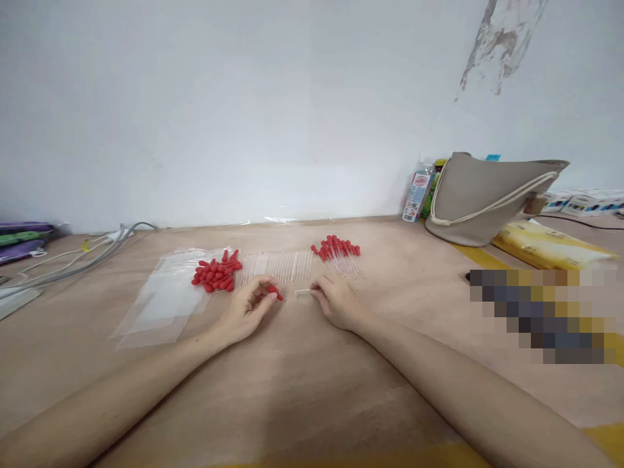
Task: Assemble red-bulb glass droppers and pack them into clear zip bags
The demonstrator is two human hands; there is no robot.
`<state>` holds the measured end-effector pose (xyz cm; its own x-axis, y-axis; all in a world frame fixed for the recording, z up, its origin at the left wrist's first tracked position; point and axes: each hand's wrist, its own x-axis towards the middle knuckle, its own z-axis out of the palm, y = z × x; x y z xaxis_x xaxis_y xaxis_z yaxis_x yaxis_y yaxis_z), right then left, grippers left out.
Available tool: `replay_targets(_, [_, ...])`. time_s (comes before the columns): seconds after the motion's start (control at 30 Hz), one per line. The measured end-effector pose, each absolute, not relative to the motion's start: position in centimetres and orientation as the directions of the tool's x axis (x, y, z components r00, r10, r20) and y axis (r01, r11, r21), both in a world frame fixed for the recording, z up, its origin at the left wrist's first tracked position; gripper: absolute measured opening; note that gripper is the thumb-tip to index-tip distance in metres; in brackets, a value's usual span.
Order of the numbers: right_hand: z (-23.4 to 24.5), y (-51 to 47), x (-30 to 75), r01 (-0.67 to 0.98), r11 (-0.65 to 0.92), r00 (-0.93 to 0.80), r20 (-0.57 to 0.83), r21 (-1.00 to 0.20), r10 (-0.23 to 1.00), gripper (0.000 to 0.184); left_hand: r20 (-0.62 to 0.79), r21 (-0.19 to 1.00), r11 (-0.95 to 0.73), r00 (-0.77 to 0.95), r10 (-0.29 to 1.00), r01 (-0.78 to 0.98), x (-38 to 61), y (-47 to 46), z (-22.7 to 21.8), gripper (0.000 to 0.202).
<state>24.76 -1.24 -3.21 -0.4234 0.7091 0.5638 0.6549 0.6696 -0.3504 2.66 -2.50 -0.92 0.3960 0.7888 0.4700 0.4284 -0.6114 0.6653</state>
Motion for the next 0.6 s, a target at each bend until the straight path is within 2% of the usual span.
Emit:
replay_targets(0.13, [-3.2,-1.4,24.5,0.631,0.666,-0.396,0.574,-0.396,0.717,0.007,0.336,0.79,-0.493,0.416,0.845,0.365,2.7,-1.5,-2.2,0.007])
replay_targets(0.27, [-3.1,-1.8,24.1,0.607,0.662,-0.396,0.555,-0.439,0.731,0.006,0.224,0.881,-0.366,0.418,0.881,0.299,2.7,-1.2,-2.4,0.018])
replay_targets(0.6, [-2.5,-2.8,23.3,0.586,0.653,-0.417,0.512,-0.48,0.751,0.005,0.254,0.924,-0.341,0.389,0.886,0.173,2.7,-1.3,-2.5,0.021])
